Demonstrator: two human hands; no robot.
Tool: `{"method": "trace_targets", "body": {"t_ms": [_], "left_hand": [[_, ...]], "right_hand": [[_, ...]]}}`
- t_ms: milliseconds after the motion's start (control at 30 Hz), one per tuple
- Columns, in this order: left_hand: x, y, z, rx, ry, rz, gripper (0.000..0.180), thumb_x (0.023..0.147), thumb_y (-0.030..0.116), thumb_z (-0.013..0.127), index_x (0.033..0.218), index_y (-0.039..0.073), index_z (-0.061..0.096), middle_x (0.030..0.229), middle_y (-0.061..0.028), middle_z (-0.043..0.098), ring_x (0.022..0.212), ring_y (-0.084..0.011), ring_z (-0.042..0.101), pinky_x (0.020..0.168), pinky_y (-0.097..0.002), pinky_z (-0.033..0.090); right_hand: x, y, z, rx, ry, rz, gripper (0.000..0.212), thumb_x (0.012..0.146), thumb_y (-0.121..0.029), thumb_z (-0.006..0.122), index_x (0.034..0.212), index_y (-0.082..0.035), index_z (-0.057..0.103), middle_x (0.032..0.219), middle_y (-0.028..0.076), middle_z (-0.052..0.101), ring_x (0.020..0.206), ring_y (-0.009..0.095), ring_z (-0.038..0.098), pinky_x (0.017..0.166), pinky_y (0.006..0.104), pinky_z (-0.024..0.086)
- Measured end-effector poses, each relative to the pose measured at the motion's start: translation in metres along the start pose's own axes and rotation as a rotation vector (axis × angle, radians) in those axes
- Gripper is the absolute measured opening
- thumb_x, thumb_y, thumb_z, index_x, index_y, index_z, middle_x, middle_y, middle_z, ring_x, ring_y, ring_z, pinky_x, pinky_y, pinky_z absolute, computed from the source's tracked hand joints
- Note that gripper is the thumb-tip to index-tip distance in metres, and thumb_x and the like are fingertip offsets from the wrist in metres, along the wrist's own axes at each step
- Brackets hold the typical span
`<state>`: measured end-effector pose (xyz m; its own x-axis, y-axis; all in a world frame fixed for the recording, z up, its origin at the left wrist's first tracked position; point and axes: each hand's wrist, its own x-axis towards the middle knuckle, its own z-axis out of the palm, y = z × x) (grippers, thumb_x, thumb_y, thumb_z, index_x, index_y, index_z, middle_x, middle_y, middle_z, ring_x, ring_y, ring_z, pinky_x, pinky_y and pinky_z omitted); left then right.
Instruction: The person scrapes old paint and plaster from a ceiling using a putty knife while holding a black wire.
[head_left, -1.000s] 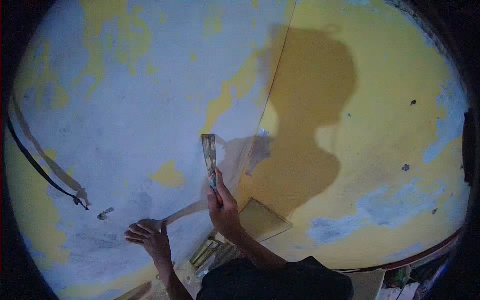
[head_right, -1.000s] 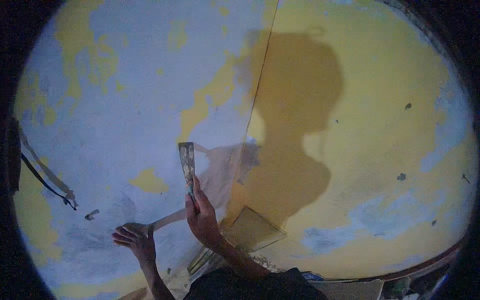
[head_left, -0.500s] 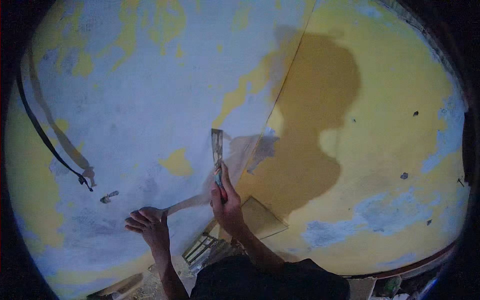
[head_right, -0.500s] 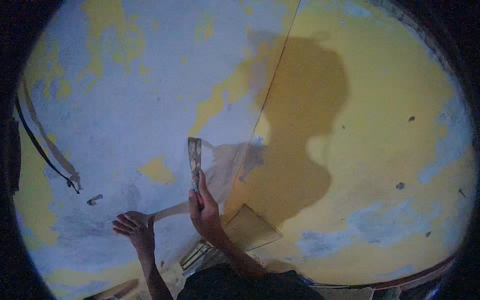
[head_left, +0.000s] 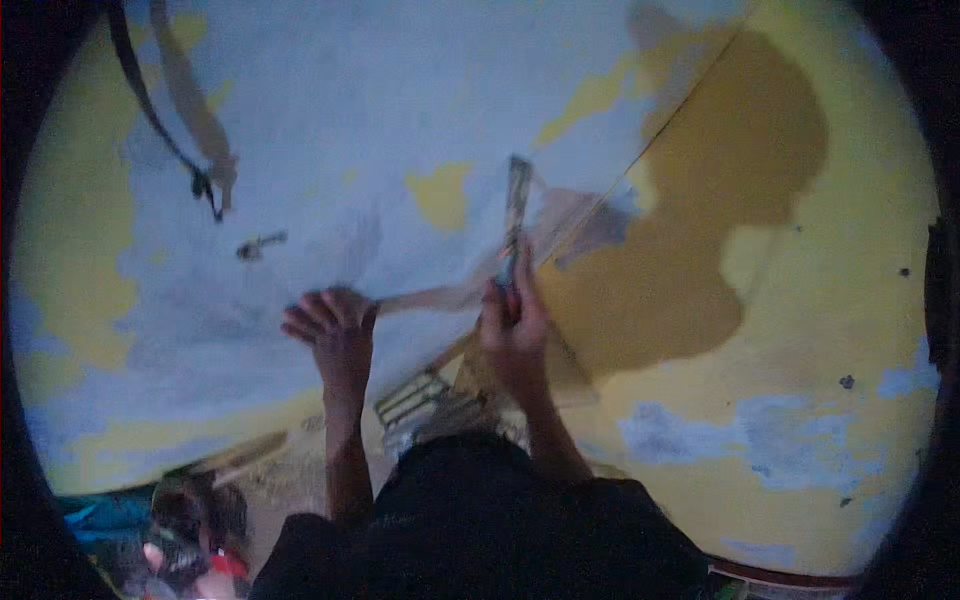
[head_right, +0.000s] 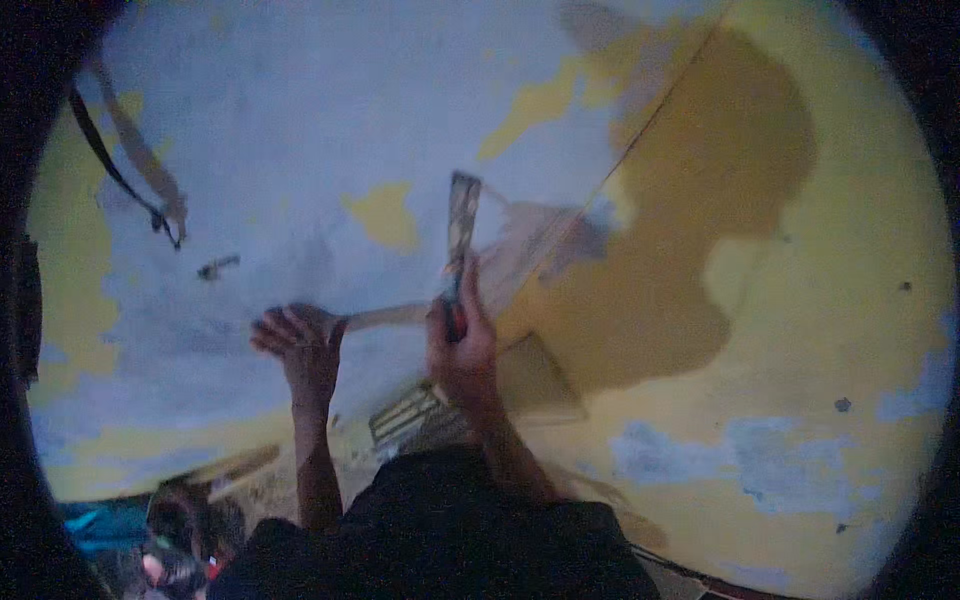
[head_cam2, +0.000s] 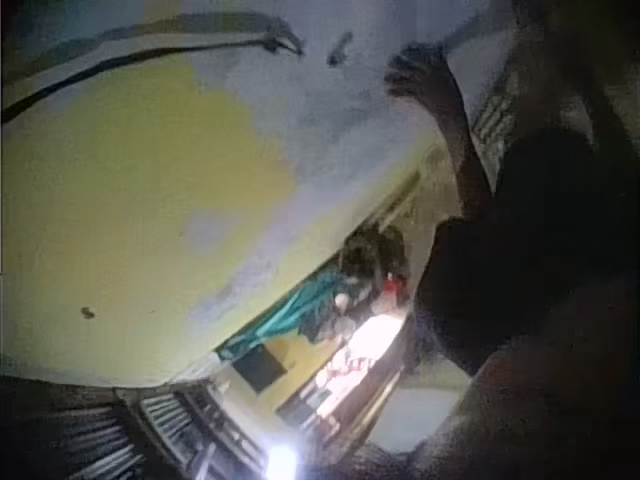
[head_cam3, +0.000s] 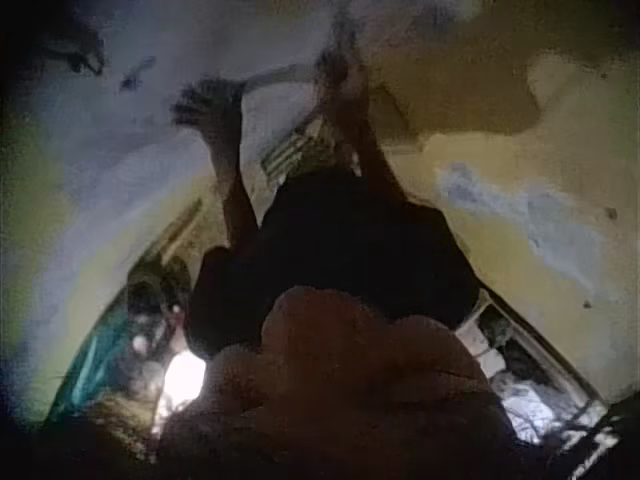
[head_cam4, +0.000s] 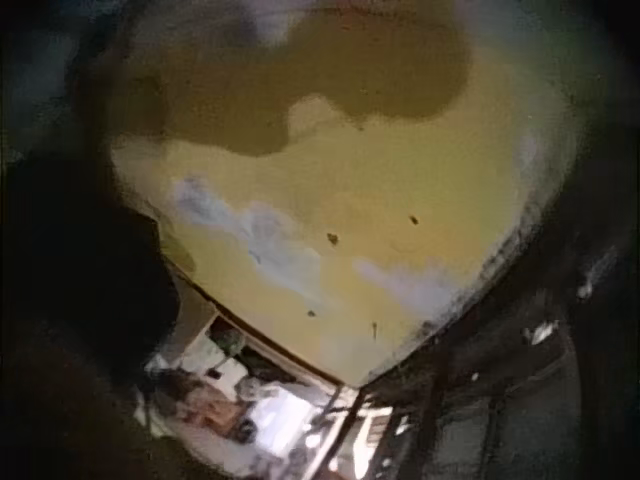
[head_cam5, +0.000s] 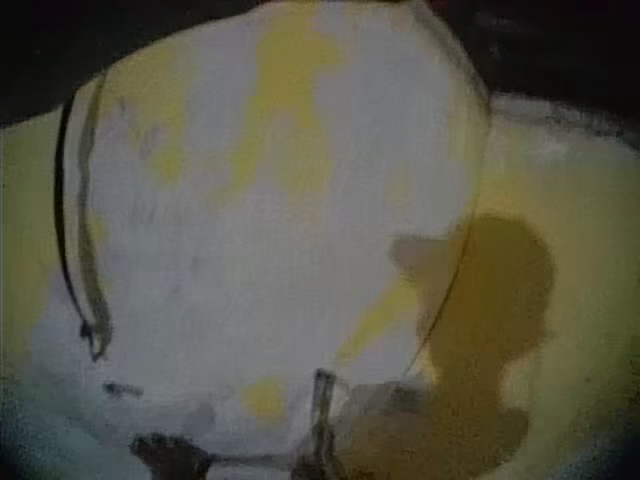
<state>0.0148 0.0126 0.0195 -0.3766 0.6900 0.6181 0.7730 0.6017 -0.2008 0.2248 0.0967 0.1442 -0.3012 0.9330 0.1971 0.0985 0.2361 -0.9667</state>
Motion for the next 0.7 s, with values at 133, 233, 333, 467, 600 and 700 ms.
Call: {"method": "trace_targets", "body": {"t_ms": [133,233,333,467,600,700], "left_hand": [[0.002,-0.011,-0.003,0.038,0.095,0.034,0.095,0.093,0.061,0.048,0.139,-0.019,0.024,0.14,-0.0506,0.018,0.128,-0.0742,0.005,0.101,-0.081,0.009],[0.007,-0.02,-0.002,-0.037,0.067,-0.001,0.096,0.091,0.06,0.053,0.141,-0.011,0.011,0.136,-0.0478,0.027,0.122,-0.0758,0.021,0.096,-0.0826,0.018],[0.0,-0.024,0.006,-0.075,0.089,0.004,0.098,0.091,0.061,0.054,0.142,-0.011,0.009,0.138,-0.0477,0.023,0.123,-0.0761,0.018,0.095,-0.0833,0.019],[-0.007,-0.036,0.011,-0.052,0.027,-0.001,0.1,0.092,0.06,0.052,0.143,-0.014,0.006,0.141,-0.0495,0.012,0.126,-0.0756,0.01,0.097,-0.0829,0.014],[-0.016,-0.053,0.021,0.028,0.108,0.047,0.102,0.094,0.06,0.047,0.143,-0.018,0.003,0.142,-0.0521,0.004,0.128,-0.0743,0.002,0.1,-0.0815,0.008],[-0.021,-0.065,0.015,-0.071,0.1,0.02,0.101,0.093,0.061,0.048,0.144,-0.012,0.001,0.141,-0.0506,0.012,0.124,-0.0774,0.01,0.095,-0.0842,0.015]], "right_hand": [[0.009,0.0,-0.003,0.098,-0.066,-0.11,0.064,0.094,-0.004,0.048,0.152,0.002,0.021,0.118,0.009,0.055,0.074,0.006,0.044,0.066,0.0229,0.044],[0.001,0.005,0.007,0.017,-0.11,-0.104,0.064,0.094,-0.005,0.047,0.151,0.003,0.019,0.123,0.013,0.055,0.08,0.011,0.049,0.073,0.026,0.046],[-0.026,0.026,0.029,-0.089,-0.148,-0.172,0.063,0.096,-0.008,0.046,0.151,0.004,0.018,0.125,0.019,0.054,0.093,0.022,0.058,0.083,0.032,0.049],[-0.05,0.062,0.072,-0.119,-0.056,-0.409,0.061,0.1,-0.015,0.048,0.151,0.003,0.02,0.12,0.023,0.058,0.081,0.024,0.057,0.075,0.0361,0.049],[-0.056,0.131,0.087,-0.2,-0.039,-0.339,0.057,0.1,-0.015,0.049,0.149,0.003,0.027,0.114,0.022,0.06,0.088,0.029,0.06,0.08,0.0373,0.05],[-0.049,0.138,0.074,-0.327,-0.17,-0.247,0.05,0.1,-0.016,0.05,0.146,0.001,0.037,0.109,0.019,0.061,0.094,0.03,0.062,0.083,0.0356,0.05]]}}
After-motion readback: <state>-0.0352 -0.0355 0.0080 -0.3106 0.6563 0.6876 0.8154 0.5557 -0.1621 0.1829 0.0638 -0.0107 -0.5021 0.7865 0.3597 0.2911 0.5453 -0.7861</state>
